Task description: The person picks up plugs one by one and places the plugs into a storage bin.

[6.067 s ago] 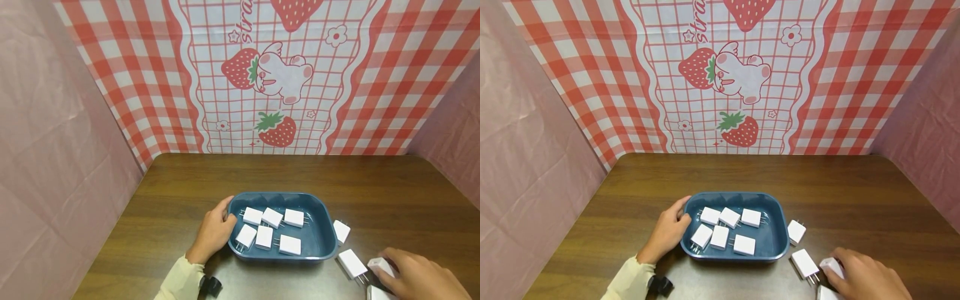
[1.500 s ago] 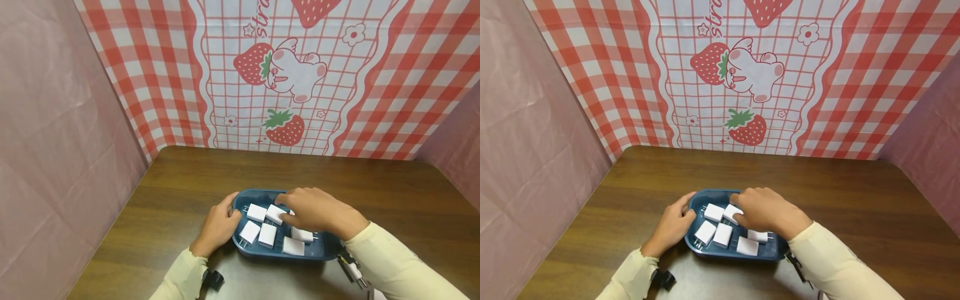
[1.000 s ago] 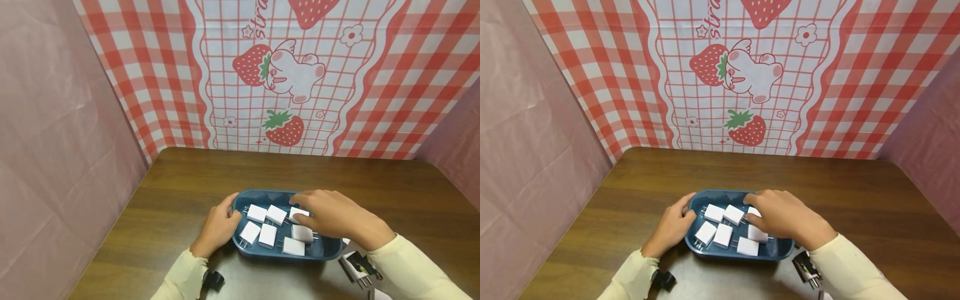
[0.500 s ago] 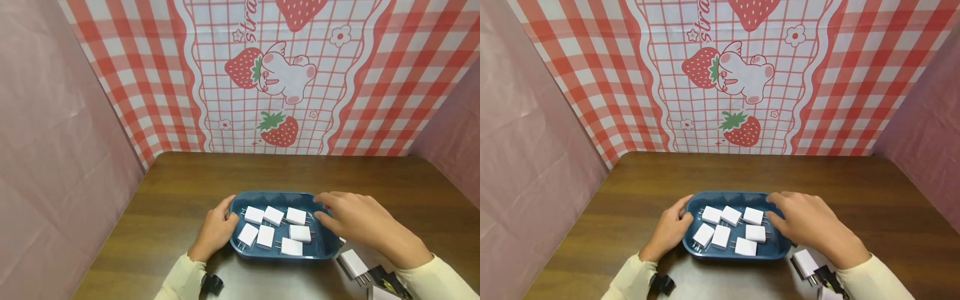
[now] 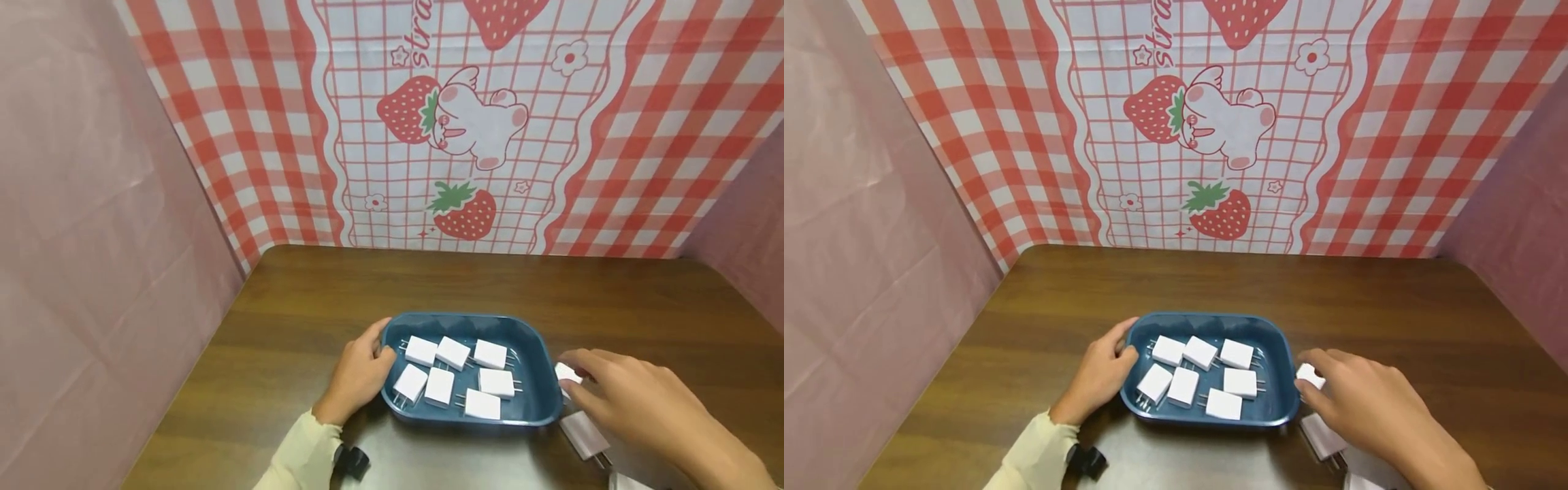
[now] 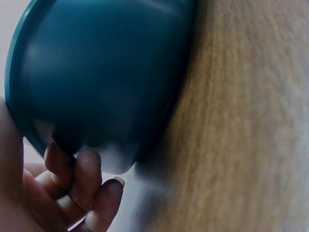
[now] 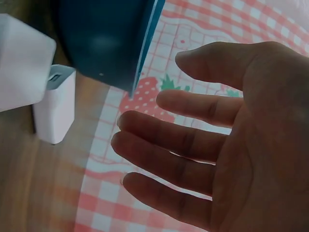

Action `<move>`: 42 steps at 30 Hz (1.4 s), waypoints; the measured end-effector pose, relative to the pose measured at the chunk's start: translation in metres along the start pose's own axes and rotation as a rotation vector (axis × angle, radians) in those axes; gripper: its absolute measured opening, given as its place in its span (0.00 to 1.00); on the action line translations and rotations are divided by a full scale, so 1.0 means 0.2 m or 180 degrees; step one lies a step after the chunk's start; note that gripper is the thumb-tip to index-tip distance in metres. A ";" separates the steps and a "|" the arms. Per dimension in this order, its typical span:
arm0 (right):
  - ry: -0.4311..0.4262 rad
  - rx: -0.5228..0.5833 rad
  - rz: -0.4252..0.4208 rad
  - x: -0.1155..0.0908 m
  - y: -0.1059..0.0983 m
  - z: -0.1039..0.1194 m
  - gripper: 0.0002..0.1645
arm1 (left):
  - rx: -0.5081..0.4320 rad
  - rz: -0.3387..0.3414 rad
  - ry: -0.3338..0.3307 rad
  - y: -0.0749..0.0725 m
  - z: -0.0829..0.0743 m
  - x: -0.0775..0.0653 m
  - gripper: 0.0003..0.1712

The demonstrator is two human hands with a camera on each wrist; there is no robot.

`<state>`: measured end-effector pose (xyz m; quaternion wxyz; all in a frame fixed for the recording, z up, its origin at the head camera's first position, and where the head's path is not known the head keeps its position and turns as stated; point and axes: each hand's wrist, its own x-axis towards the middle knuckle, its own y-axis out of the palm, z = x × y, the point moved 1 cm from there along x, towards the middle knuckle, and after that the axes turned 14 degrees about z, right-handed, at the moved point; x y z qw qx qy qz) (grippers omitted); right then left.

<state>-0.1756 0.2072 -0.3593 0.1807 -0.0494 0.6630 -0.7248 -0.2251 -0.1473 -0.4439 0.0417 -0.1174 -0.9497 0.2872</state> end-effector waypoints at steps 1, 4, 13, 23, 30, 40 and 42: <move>0.0040 0.0019 0.0022 -0.01 0.01 -0.01 0.23 | 0.0000 0.0004 0.0015 0.00 0.00 0.00 0.31; 0.0145 0.0097 0.0110 -0.03 0.03 -0.04 0.26 | -0.0003 0.0016 0.0033 -0.01 -0.01 0.02 0.31; 0.0209 0.0150 0.0211 -0.06 0.10 -0.08 0.30 | 0.0001 -0.0009 0.0071 -0.02 -0.02 0.02 0.31; 0.0498 0.0353 0.1089 -0.09 0.25 -0.13 0.30 | -0.0008 0.0016 0.0009 0.00 -0.01 0.01 0.31; 0.0633 0.0661 0.1362 -0.11 0.34 -0.14 0.38 | -0.0007 0.0045 -0.0022 0.01 0.00 0.00 0.31; 0.0682 0.0592 0.1349 -0.11 0.34 -0.13 0.48 | -0.0067 0.0004 0.0008 0.01 0.00 0.00 0.30; 0.0651 0.0523 0.1312 -0.10 0.34 -0.13 0.49 | -0.0056 0.0008 0.0003 0.01 0.00 0.00 0.30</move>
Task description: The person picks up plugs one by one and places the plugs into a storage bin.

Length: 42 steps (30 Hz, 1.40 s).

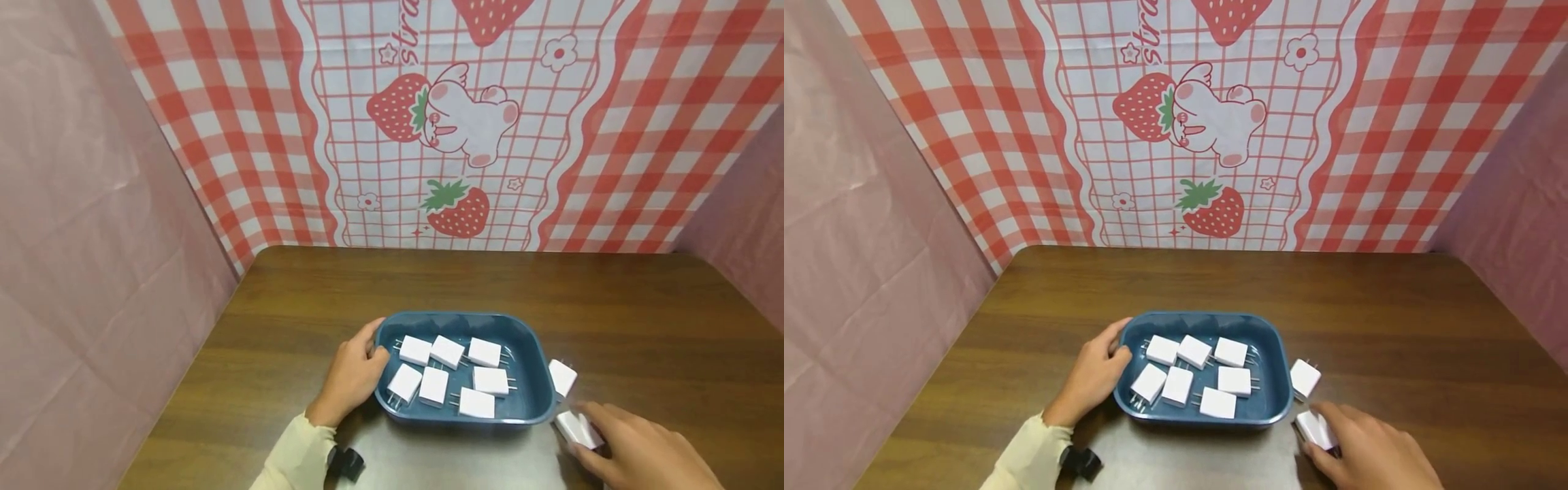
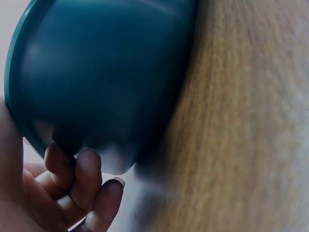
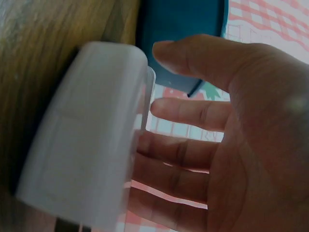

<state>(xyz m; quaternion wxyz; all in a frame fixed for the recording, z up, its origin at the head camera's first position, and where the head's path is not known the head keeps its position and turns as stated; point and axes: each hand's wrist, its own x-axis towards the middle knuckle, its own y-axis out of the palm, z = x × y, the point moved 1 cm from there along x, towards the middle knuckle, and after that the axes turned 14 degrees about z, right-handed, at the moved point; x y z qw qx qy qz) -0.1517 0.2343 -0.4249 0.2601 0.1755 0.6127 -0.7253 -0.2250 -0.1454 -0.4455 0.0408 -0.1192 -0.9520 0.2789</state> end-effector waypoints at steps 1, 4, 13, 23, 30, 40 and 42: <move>-0.0029 -0.0049 -0.0035 0.00 0.00 0.00 0.48 | 0.0003 -0.0003 0.0003 0.00 0.00 0.00 0.30; -0.0092 -0.0145 -0.0156 0.01 0.00 0.02 0.47 | 0.0017 -0.0026 0.0024 0.00 0.00 0.01 0.29; -0.0116 -0.0291 -0.0379 0.02 0.03 0.03 0.44 | 0.0055 0.0013 0.0017 0.00 0.00 0.01 0.30; -0.0047 -0.0245 -0.0311 0.04 0.03 0.05 0.45 | 0.0012 0.0023 -0.0028 -0.01 0.01 0.00 0.29; -0.0047 -0.0211 -0.0289 0.05 0.04 0.04 0.44 | 0.0026 0.0004 -0.0036 0.00 0.01 -0.01 0.29; 0.0027 -0.0200 -0.0275 0.04 0.02 0.04 0.39 | 0.0036 -0.0011 -0.0009 0.00 0.00 0.00 0.29; 0.0049 -0.0139 -0.0225 0.04 0.02 0.03 0.40 | 0.0041 -0.0019 0.0008 0.00 0.00 0.00 0.29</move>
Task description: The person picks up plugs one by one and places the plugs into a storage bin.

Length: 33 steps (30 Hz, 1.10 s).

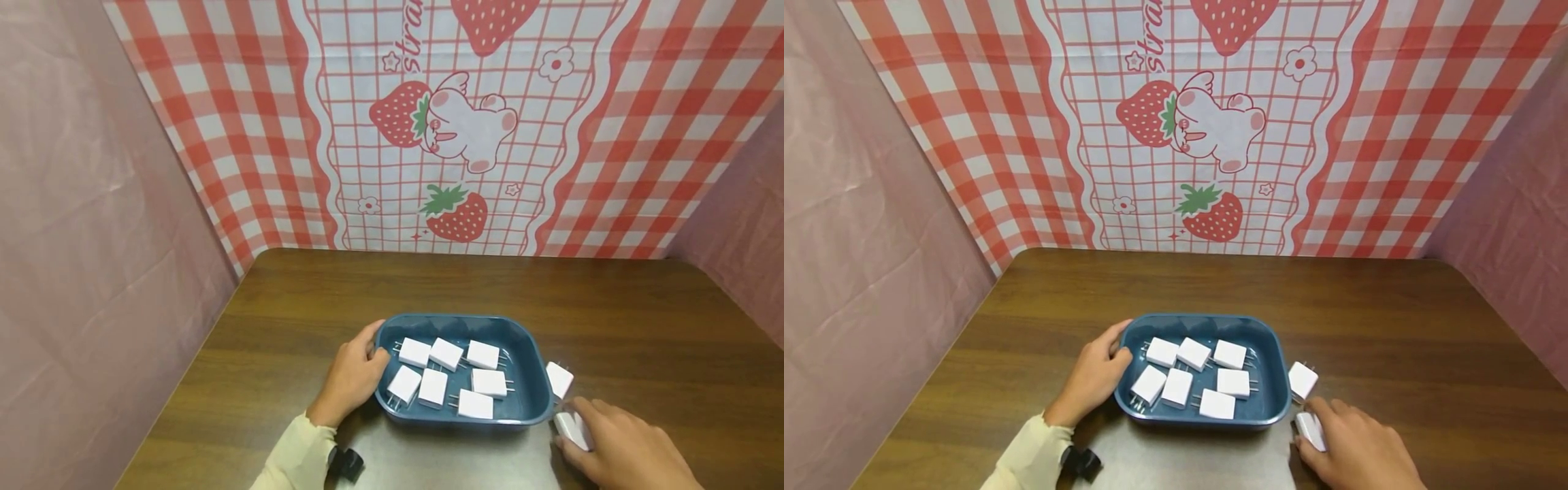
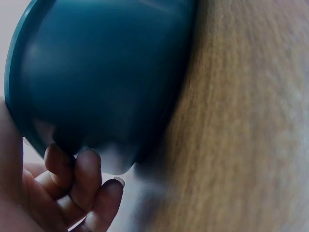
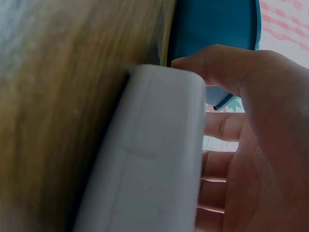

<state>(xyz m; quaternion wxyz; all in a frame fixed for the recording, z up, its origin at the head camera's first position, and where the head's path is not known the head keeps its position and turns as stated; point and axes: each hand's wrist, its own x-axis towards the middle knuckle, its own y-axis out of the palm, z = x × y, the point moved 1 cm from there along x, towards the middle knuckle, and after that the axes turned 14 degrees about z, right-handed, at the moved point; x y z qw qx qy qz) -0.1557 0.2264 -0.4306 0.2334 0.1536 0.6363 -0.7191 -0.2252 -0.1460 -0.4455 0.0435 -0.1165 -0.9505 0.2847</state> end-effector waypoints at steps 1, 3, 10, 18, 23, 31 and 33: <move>0.0023 0.0037 0.0020 0.00 0.00 0.00 0.40 | -0.0001 -0.0004 0.0006 0.00 0.00 0.00 0.30; 0.0062 0.0100 0.0059 0.00 -0.01 -0.02 0.43 | 0.0008 -0.0008 0.0014 0.00 0.00 0.00 0.30; 0.0160 0.0355 0.0011 -0.01 -0.01 -0.05 0.48 | 0.0022 0.0000 0.0018 0.00 -0.01 0.00 0.30; 0.0191 0.0419 0.0018 -0.01 -0.02 -0.06 0.45 | 0.0042 -0.0062 0.0116 0.00 0.00 -0.01 0.30; 0.0156 0.0386 -0.0084 -0.02 -0.03 -0.06 0.43 | 0.0030 -0.0056 0.0072 0.00 0.00 -0.01 0.30; 0.0236 0.0428 -0.0160 -0.03 -0.07 -0.07 0.43 | 0.0015 -0.0022 0.0055 0.00 -0.01 -0.01 0.30; 0.0204 0.0435 -0.0290 -0.04 -0.08 -0.07 0.40 | 0.0021 -0.0025 0.0062 0.00 -0.01 -0.01 0.30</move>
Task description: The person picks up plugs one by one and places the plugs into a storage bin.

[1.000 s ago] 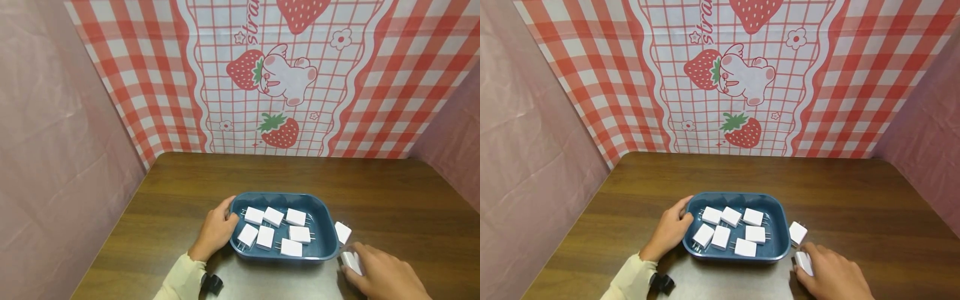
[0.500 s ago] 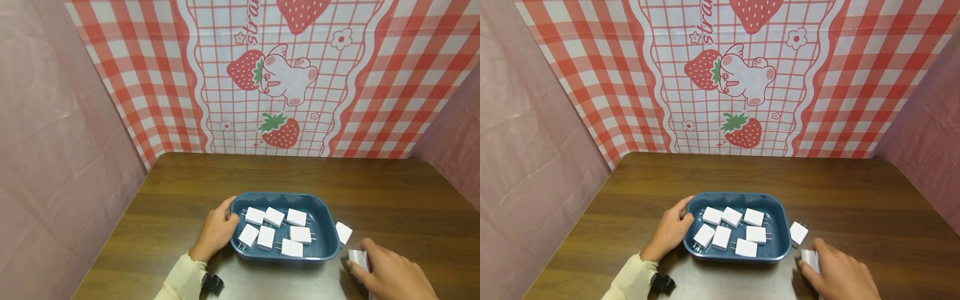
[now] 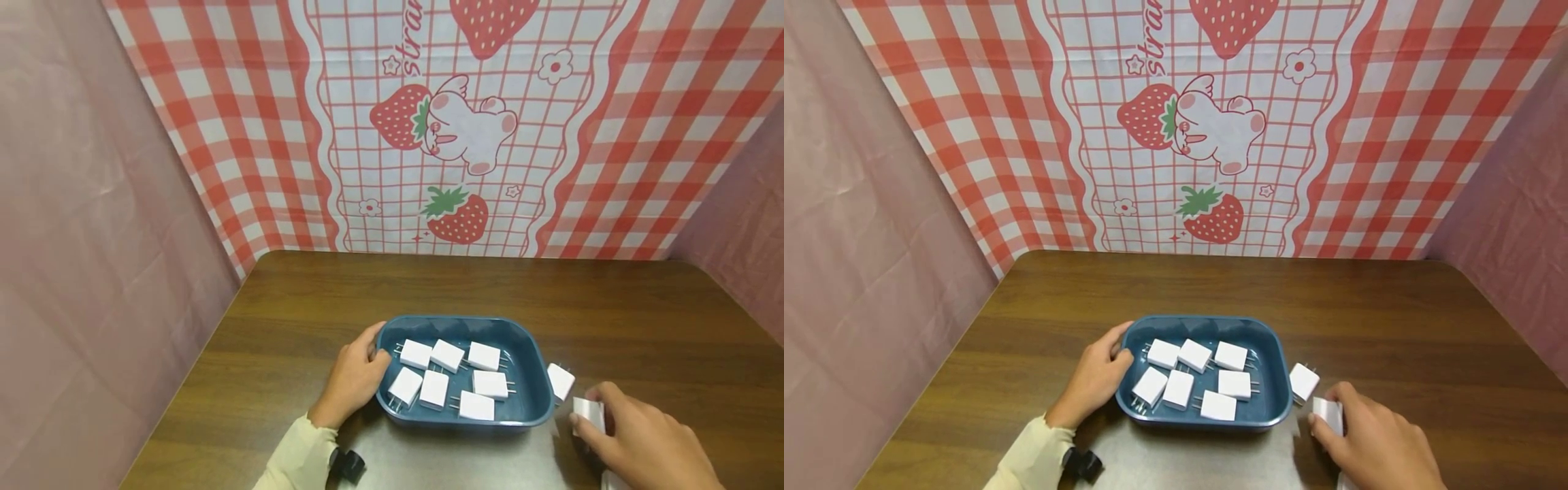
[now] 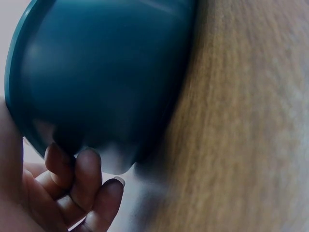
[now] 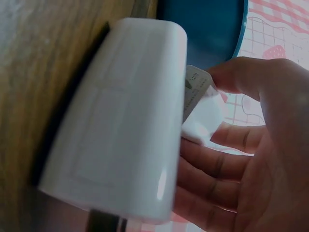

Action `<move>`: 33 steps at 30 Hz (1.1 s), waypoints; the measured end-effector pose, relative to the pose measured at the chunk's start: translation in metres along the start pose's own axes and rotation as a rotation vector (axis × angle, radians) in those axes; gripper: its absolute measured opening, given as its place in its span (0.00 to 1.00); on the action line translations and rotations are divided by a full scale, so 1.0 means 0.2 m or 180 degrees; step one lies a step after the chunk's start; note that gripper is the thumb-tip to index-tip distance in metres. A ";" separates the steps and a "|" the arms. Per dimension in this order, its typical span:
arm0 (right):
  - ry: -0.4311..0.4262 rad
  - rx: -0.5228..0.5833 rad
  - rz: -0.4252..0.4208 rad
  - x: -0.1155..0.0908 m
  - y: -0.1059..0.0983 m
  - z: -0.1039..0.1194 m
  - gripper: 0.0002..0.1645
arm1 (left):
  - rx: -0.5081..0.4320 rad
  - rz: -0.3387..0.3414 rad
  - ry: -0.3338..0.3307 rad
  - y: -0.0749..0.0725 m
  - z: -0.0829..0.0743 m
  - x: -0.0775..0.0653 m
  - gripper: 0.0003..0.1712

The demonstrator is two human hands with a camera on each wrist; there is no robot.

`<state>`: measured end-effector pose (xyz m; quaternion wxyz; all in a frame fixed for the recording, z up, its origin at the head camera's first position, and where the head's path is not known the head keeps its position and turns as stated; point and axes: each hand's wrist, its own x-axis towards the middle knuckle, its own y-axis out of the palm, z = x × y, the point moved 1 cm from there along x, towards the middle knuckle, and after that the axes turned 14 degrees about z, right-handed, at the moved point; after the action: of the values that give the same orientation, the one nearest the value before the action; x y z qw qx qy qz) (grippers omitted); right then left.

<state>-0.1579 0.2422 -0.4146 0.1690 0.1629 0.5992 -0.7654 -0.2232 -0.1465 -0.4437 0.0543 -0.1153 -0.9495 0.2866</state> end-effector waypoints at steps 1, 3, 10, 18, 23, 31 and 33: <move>-0.0043 -0.0015 -0.0102 -0.01 -0.01 0.00 0.39 | 0.0001 -0.0005 -0.0001 0.00 0.00 0.00 0.30; -0.0132 -0.0023 -0.0292 -0.03 -0.01 0.01 0.37 | 0.0002 -0.0009 -0.0002 0.00 0.00 0.00 0.30; -0.0477 0.0097 -0.1187 -0.09 -0.04 0.06 0.29 | -0.0021 -0.0035 0.0012 0.00 0.00 0.00 0.30; -0.0671 0.0172 -0.1590 -0.11 -0.06 0.11 0.23 | -0.0036 -0.0021 -0.0034 0.00 0.00 0.00 0.30; -0.0737 0.0201 -0.1587 -0.11 -0.08 0.15 0.23 | -0.0042 0.0004 -0.0051 0.00 0.00 0.00 0.30; -0.0891 0.0171 -0.1710 -0.11 -0.12 0.23 0.22 | -0.0070 0.0038 -0.0081 0.00 0.00 0.00 0.30; -0.0956 0.0158 -0.1786 -0.11 -0.14 0.25 0.22 | -0.0068 0.0031 -0.0082 0.00 0.00 0.00 0.30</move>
<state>-0.1538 0.2011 -0.3699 0.0338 -0.1195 0.5702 -0.8121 -0.2235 -0.1464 -0.4443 0.0395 -0.1168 -0.9526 0.2782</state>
